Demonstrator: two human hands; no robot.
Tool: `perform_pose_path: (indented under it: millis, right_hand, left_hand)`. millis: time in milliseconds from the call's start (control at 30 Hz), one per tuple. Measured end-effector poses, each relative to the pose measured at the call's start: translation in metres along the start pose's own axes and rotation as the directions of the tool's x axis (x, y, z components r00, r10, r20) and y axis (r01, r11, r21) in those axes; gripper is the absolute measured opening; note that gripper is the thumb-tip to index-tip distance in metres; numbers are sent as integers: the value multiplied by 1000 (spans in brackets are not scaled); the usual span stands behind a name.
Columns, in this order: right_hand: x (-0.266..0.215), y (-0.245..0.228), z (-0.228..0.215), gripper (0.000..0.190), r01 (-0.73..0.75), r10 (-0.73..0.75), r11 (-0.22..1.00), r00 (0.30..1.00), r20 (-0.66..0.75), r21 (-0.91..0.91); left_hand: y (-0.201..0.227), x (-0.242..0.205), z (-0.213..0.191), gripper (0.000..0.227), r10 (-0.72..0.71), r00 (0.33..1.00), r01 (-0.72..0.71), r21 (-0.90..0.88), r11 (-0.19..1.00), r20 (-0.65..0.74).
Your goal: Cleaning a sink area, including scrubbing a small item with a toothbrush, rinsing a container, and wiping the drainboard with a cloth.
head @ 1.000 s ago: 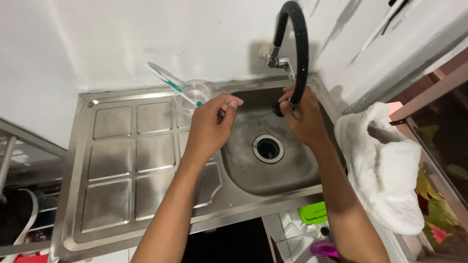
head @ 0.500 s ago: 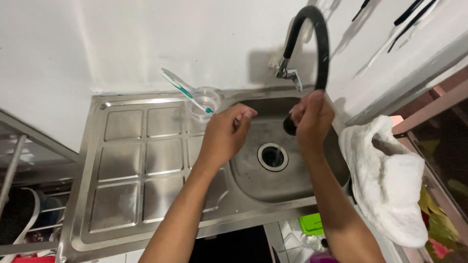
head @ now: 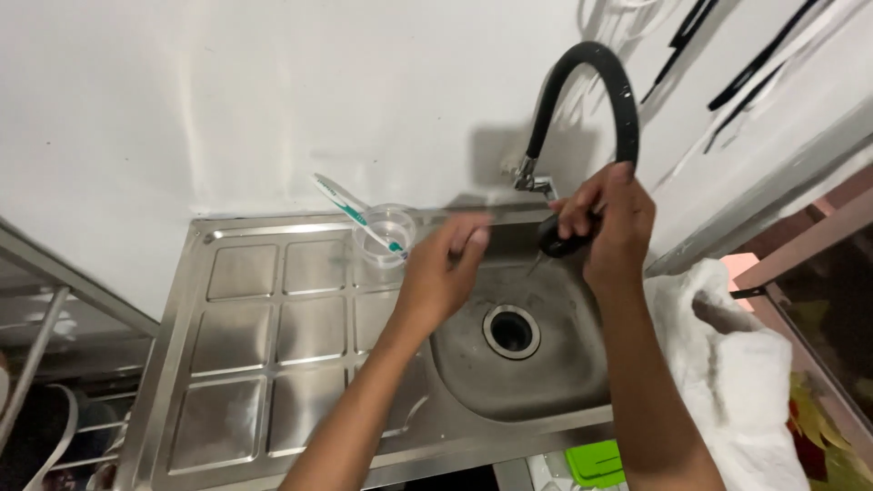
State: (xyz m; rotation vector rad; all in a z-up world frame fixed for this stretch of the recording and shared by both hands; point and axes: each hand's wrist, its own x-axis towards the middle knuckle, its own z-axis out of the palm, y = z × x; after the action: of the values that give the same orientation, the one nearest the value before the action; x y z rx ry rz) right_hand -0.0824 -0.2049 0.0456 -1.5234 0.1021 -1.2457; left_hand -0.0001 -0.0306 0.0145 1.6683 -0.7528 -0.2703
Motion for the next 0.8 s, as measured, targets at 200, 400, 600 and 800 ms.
perform_pose_path:
  millis: [200, 400, 600, 800]
  right_hand:
    - [-4, 2, -18, 14, -30, 42, 997, 983, 181, -68]
    - [-9, -13, -24, 19, -115, 254, 883, 932, 259, -455]
    - [-2, -24, -16, 14, -2, 216, 891, 881, 420, -454]
    - [0, -21, -12, 10, -3, 279, 865, 834, 475, -502]
  left_hand:
    - [40, 69, 42, 48, 561, 812, -583, -181, 792, -160]
    - [69, 100, 53, 72, 500, 850, -471, -185, 863, 168]
    - [64, 111, 47, 61, 514, 853, -507, -87, 858, 94]
    - [71, 114, 28, 66, 469, 873, -444, -175, 879, 137]
